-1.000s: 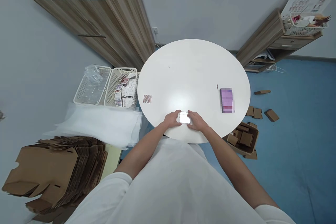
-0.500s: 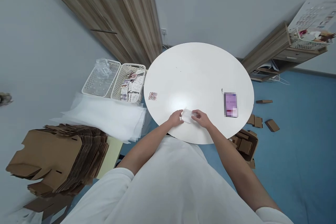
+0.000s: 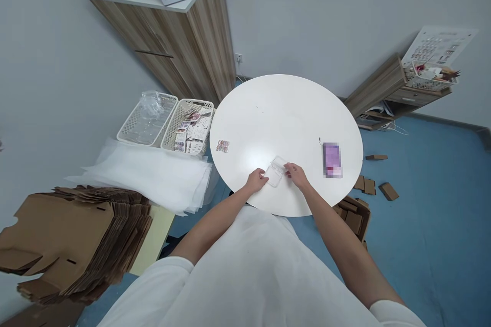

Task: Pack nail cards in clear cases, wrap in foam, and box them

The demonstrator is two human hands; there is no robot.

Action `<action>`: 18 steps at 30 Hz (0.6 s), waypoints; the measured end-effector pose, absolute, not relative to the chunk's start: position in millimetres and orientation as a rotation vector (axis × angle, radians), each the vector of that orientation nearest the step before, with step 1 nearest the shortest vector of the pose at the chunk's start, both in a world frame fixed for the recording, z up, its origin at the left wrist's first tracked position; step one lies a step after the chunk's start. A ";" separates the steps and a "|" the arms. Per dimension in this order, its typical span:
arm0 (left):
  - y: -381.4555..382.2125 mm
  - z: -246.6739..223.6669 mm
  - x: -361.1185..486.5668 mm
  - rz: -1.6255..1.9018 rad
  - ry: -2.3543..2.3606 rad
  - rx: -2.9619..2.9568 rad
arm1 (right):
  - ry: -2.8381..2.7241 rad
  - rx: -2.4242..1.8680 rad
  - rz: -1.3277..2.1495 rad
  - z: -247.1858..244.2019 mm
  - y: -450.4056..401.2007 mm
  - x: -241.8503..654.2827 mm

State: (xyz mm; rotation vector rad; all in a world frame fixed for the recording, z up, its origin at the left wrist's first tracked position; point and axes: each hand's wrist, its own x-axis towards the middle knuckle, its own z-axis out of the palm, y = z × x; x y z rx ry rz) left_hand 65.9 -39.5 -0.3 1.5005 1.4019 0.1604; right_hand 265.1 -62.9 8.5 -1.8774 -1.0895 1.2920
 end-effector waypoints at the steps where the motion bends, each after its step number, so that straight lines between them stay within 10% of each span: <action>1: -41.5 -2.0 66.3 0.133 1.406 1.531 | -1.042 -1.908 1.268 5.6 -61.9 266.5; 18: -48.8 2.9 82.9 -0.121 1.439 1.756 | -0.995 -2.035 0.818 -20.1 -74.2 255.1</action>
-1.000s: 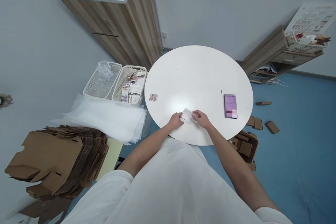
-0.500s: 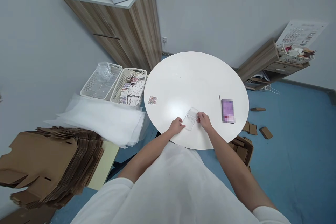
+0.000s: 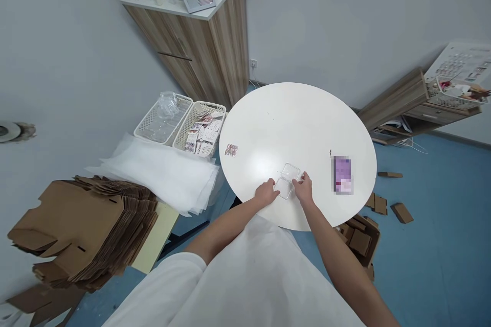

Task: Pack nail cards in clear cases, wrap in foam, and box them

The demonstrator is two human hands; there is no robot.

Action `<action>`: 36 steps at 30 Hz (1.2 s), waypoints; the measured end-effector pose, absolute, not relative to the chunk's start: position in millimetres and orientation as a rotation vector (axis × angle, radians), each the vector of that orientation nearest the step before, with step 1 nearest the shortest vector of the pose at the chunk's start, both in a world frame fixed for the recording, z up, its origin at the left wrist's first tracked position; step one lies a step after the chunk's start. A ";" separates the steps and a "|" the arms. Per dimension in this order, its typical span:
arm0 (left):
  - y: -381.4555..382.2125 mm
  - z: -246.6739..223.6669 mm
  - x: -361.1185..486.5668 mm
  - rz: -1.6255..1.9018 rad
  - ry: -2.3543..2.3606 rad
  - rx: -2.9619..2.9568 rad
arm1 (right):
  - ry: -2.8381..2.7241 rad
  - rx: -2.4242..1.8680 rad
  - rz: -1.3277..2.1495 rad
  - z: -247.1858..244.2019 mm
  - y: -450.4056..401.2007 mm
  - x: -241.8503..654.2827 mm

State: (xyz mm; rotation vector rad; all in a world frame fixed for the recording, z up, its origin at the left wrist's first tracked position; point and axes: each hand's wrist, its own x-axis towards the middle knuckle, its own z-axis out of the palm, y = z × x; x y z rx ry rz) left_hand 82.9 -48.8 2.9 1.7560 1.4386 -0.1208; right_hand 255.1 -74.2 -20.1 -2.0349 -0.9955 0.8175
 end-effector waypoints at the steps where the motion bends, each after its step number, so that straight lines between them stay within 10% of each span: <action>1: -49.5 3.0 82.2 -0.086 1.432 1.741 | -0.981 -2.014 0.818 -20.5 -80.0 252.8; 24: -46.4 -1.9 73.1 0.193 1.280 1.663 | -1.002 -2.106 0.874 -6.8 -98.6 226.2; 36: 55.8 39.8 -76.3 0.189 1.577 1.889 | -1.741 -1.853 0.803 24.0 -12.5 126.7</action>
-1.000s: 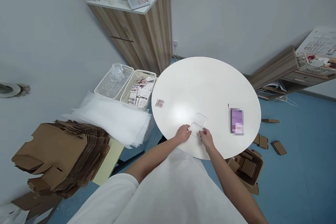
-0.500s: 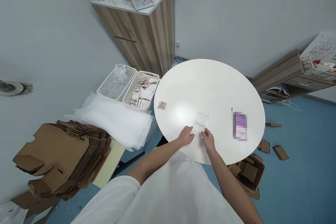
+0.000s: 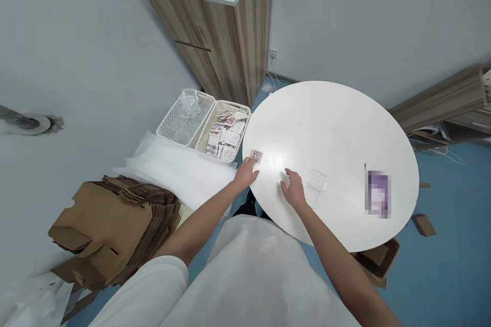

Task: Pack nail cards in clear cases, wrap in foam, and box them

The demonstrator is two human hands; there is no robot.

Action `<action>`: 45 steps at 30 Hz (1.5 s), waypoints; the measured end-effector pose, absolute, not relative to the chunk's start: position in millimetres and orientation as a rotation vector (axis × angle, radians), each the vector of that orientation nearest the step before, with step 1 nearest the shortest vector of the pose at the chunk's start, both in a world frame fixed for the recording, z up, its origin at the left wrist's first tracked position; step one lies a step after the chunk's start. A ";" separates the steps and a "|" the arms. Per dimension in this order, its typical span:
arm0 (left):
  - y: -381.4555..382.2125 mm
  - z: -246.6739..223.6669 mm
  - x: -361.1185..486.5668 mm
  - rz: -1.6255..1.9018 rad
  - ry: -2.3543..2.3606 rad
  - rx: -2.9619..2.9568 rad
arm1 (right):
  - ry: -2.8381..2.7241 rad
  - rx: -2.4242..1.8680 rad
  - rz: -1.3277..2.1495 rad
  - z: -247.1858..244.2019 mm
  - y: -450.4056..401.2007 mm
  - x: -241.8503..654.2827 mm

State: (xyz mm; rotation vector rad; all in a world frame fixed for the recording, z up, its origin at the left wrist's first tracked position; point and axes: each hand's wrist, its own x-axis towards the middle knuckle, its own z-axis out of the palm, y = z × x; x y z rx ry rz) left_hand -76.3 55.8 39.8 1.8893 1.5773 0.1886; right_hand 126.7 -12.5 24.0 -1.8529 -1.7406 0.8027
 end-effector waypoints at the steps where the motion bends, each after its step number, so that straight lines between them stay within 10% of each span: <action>1: 69.1 41.5 -84.8 0.128 1.612 1.914 | -1.761 -1.851 0.848 22.2 0.4 115.6; 10: 129.9 23.8 -92.3 -0.306 1.524 1.937 | -1.793 -2.069 1.008 3.3 75.9 52.3; 45: 90.8 4.9 -87.3 0.431 0.967 1.913 | -1.469 -1.959 0.840 8.3 15.2 76.9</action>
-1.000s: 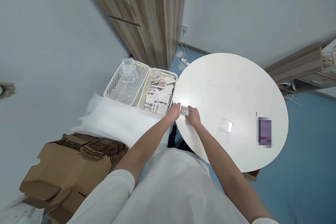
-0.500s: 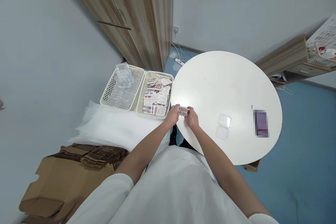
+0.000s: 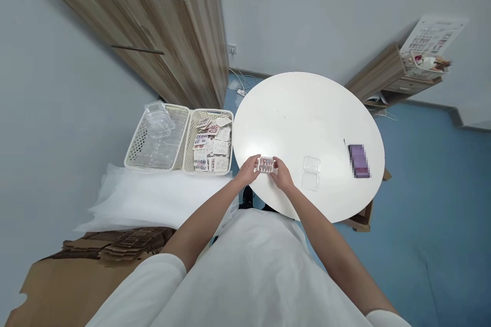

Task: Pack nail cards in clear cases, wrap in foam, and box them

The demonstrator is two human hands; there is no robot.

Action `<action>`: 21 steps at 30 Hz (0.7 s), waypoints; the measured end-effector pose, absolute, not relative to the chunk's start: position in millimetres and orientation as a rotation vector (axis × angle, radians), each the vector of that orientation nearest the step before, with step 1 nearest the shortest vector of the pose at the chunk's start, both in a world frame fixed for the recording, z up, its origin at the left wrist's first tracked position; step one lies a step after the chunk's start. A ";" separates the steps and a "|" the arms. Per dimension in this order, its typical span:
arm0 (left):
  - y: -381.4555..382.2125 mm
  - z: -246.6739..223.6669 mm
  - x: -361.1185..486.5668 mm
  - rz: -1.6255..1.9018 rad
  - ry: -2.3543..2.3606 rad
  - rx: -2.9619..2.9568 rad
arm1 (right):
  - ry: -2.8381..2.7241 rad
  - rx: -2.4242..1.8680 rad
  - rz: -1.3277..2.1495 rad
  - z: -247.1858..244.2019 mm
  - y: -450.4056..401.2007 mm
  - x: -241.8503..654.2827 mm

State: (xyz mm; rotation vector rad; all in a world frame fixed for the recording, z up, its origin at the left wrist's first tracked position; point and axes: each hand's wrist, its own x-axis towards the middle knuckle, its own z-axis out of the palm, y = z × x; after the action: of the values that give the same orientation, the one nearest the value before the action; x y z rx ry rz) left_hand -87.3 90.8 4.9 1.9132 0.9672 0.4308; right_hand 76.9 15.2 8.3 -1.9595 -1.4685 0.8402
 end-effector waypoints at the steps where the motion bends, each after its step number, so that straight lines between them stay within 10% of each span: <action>1: 89.3 6.3 -82.3 0.433 0.946 1.919 | -1.449 -1.966 0.830 9.7 10.7 81.5; 21: 16.1 21.6 68.9 -0.055 0.835 2.182 | -1.336 -2.132 0.892 13.4 -98.5 229.6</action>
State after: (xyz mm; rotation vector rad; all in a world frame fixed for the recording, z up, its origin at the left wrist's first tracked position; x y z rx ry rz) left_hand 68.9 16.1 21.6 2.1822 0.8352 -0.0547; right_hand 229.6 -98.5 13.4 -2.1323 -1.3358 0.8915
